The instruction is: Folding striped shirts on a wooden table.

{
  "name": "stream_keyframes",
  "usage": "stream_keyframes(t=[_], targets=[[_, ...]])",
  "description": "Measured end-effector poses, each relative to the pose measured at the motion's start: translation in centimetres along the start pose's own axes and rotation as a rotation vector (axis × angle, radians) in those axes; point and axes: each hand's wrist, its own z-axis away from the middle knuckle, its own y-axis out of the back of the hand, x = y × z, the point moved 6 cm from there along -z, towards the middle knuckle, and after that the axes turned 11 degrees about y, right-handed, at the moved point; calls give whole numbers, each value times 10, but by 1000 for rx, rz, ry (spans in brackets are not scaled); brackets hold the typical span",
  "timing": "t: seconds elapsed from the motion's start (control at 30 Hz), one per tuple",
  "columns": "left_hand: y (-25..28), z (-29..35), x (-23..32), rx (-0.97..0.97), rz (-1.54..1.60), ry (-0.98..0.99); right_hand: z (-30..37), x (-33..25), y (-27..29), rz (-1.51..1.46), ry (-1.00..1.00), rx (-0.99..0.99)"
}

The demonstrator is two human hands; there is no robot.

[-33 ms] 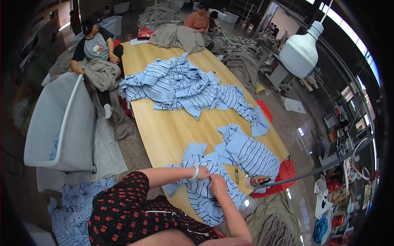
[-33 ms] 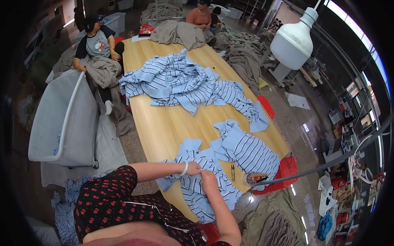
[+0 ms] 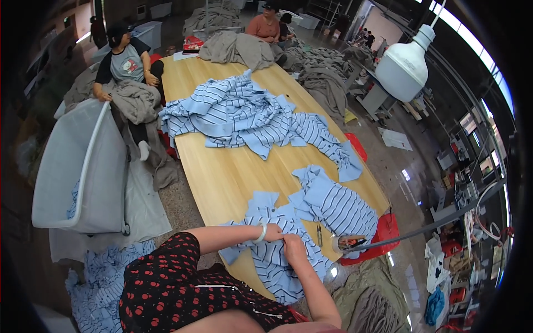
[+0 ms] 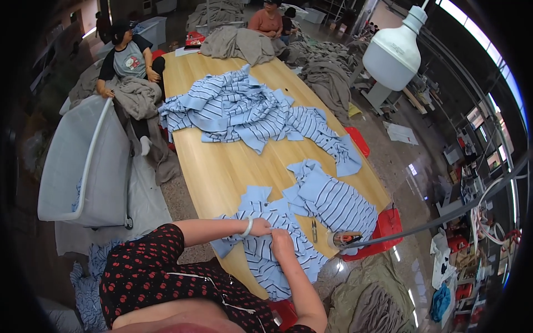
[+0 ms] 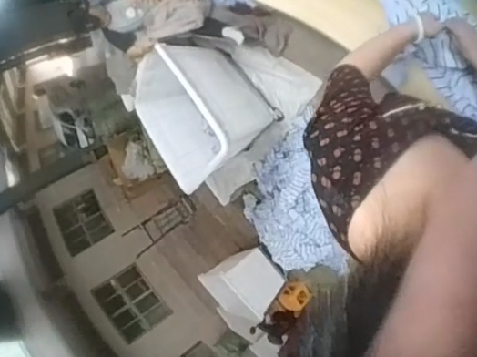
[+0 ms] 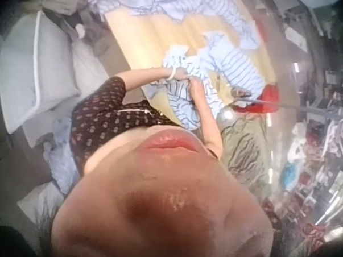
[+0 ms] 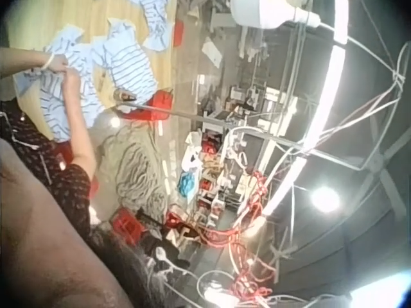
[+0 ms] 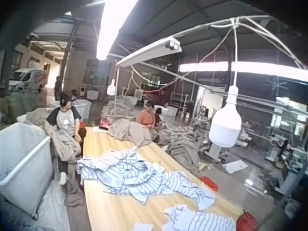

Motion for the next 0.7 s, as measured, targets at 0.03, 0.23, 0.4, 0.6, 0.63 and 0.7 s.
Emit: stream_keyframes(t=[0.03, 0.23, 0.4, 0.6, 0.63, 0.7], targets=[[2, 11, 11, -85, 22, 10, 0, -2, 2, -1, 53, 9], [-13, 9, -3, 113, -173, -106, -6, -7, -4, 22, 71, -62], [-13, 21, -1, 256, -21, -114, -7, -8, -2, -8, 38, -55], [-11, 24, 0, 274, -5, -82, -9, -10, -6, 13, -2, -36], [-11, 26, 1, 285, -8, -85, -9, -10, -6, 9, -3, -24], [-11, 27, 1, 275, 0, -80, -8, -10, -7, 5, -4, -12]])
